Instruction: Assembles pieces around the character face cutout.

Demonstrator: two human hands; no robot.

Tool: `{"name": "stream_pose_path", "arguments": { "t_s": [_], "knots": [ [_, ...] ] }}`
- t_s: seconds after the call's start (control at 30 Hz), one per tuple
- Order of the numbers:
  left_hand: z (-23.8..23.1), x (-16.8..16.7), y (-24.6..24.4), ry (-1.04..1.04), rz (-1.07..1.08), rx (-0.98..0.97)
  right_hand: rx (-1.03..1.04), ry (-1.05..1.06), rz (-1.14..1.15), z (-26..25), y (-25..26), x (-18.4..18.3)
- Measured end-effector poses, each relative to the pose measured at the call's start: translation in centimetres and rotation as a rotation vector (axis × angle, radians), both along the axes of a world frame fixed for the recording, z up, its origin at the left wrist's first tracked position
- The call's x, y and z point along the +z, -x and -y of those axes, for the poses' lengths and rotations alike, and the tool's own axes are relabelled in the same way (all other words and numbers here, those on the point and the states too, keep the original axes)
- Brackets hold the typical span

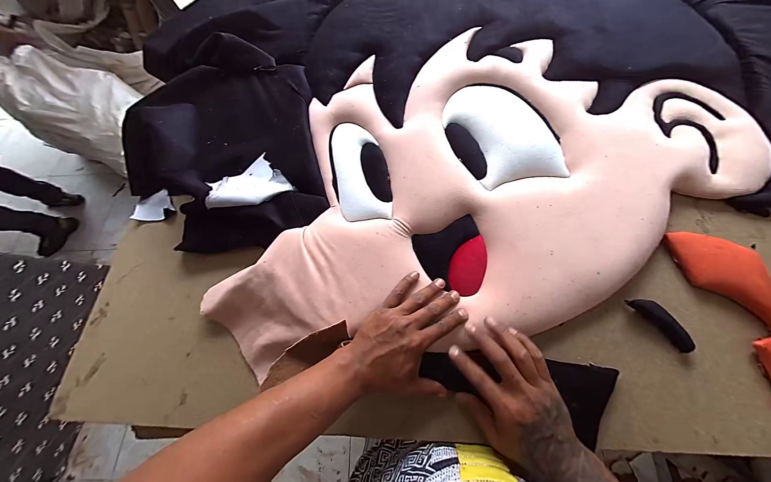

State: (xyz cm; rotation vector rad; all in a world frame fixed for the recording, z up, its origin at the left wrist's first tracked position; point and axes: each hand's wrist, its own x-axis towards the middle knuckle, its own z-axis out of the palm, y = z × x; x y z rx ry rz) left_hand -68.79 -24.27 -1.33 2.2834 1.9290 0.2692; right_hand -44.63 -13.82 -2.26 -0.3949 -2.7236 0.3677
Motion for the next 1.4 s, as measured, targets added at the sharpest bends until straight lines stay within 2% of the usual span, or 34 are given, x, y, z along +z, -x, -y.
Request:
{"name": "stream_pose_path", "arguments": {
  "t_s": [0.07, 0.23, 0.37, 0.53, 0.97, 1.4],
  "knots": [
    [0.0, 0.2, 0.0, 0.011, -0.014, 0.003, 0.003, 0.016, 0.078, -0.4, 0.9, 0.0],
    [0.4, 1.2, 0.9, 0.063, 0.004, -0.001, -0.025, 0.061, 0.086, -0.5, 1.2, -0.2],
    [3.5, 2.6, 6.2, 0.181, -0.071, 0.063, -0.022, 0.084, 0.104, -0.6, 1.1, -0.1],
    [5.2, 2.7, 11.0, 0.178, -0.073, 0.027, -0.023, 0.095, 0.102, -0.5, 1.2, -0.2],
    [4.9, 1.4, 11.5, 0.056, -0.031, -0.021, -0.027, 0.104, 0.107, -0.6, 1.2, -0.4],
    [5.2, 1.2, 11.4, 0.022, -0.020, -0.022, -0.013, 0.093, 0.065, -0.4, 1.1, -0.4]
  ]
}}
